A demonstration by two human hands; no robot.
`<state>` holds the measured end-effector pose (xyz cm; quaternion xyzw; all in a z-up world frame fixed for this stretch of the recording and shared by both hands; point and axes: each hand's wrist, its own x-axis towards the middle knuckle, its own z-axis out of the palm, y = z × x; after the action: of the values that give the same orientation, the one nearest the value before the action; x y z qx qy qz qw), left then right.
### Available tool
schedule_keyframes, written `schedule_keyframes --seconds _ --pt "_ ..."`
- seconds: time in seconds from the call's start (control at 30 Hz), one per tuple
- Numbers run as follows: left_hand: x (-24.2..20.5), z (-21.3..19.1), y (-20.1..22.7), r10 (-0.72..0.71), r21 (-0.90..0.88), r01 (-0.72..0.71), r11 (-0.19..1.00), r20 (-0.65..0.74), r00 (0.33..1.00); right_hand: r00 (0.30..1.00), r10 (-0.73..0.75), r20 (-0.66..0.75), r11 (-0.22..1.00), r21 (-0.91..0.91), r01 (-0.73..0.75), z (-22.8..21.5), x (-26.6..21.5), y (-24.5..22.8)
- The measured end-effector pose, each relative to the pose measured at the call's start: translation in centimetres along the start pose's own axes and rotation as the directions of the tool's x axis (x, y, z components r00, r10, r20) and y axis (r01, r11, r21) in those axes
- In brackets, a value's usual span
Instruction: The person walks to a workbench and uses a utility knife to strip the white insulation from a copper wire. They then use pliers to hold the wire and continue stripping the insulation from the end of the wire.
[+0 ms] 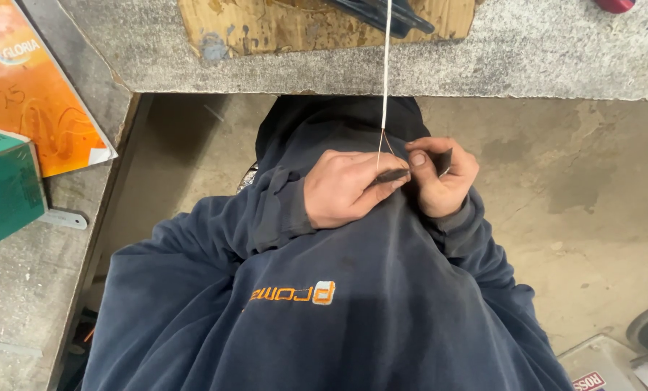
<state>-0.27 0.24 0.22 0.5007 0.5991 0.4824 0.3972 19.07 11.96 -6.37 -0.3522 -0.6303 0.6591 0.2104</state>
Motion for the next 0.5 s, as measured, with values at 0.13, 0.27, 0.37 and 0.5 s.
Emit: schedule_keyframes --seconds 0.13,0.27,0.37,0.5 --pt "0.06 0.07 0.08 0.002 0.014 -0.002 1.000 -0.005 1.000 1.000 -0.015 0.011 1.000 0.021 0.015 0.01 -0.01 0.08" --pt "0.13 0.15 0.03 -0.008 0.000 0.008 1.000 -0.001 1.000 1.000 -0.001 0.002 1.000 0.007 0.001 0.07 0.06 0.06" --pt "0.18 0.22 -0.18 0.011 0.017 -0.011 1.000 -0.013 1.000 1.000 0.007 -0.005 1.000 0.018 -0.007 0.06 0.05 0.19" --pt "0.64 -0.17 -0.02 0.043 0.127 -0.040 0.991 -0.026 0.999 1.000 -0.004 -0.005 1.000 0.003 0.004 0.02 0.12 0.09"
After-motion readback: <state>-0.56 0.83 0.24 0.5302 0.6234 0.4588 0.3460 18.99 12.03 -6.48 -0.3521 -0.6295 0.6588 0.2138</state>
